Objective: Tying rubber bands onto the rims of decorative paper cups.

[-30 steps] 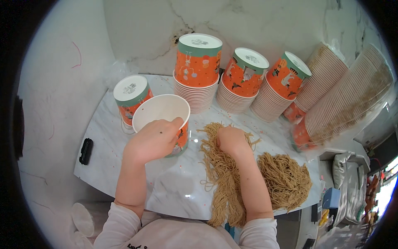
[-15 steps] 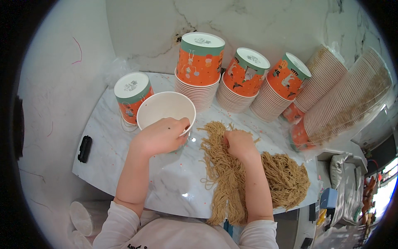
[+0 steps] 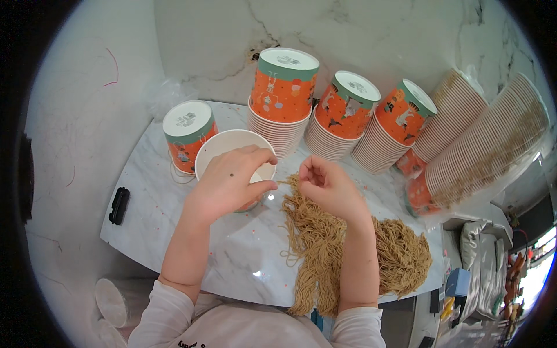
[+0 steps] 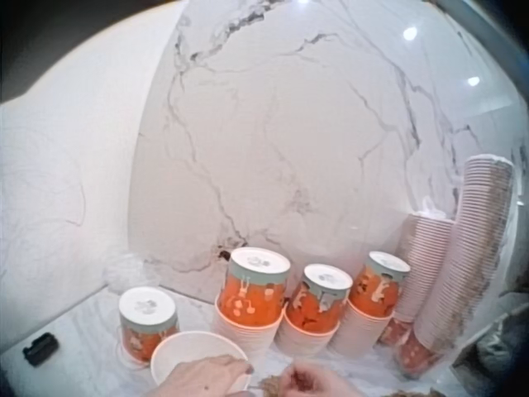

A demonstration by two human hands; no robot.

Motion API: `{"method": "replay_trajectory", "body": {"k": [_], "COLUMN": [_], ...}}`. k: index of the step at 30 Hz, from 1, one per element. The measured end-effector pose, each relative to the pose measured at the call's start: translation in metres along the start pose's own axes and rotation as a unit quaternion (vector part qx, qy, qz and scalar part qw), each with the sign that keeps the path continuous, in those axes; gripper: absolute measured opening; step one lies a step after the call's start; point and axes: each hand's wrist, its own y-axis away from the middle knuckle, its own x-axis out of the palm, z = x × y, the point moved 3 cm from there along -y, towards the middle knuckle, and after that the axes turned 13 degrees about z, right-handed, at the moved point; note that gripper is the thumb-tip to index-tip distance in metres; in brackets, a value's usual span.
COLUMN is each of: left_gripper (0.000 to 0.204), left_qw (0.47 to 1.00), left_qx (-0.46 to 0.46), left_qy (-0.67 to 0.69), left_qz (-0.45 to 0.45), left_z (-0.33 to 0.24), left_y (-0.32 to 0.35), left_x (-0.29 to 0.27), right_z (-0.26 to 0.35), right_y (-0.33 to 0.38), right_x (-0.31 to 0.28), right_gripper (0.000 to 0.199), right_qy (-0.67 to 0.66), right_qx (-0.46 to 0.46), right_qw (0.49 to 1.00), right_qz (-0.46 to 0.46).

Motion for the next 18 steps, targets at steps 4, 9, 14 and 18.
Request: {"method": "replay_trajectory", "body": {"k": [4, 9, 14, 18], "left_gripper": [0.036, 0.034, 0.030, 0.016], "left_qw": [0.969, 0.918, 0.902, 0.909], "left_qx": [0.016, -0.012, -0.022, -0.030], "left_qy": [0.245, 0.395, 0.431, 0.402], "left_qz": [0.024, 0.025, -0.008, -0.111], "left_z": [-0.006, -0.014, -0.003, 0.011], "left_y": [-0.009, -0.013, -0.013, -0.009], "left_x": [0.000, -0.003, -0.003, -0.021], "right_z": [0.014, 0.031, 0.041, 0.025], "right_y": [-0.011, -0.004, -0.003, -0.001], "right_x": [0.011, 0.017, 0.027, 0.027], "right_gripper": [0.015, 0.018, 0.029, 0.045], "right_qy": [-0.159, -0.162, -0.086, -0.148], "right_qx": [-0.081, -0.116, -0.146, -0.103], "right_qw": [0.984, 0.978, 0.979, 0.984], "right_qz": [-0.009, -0.065, -0.114, -0.002]}}
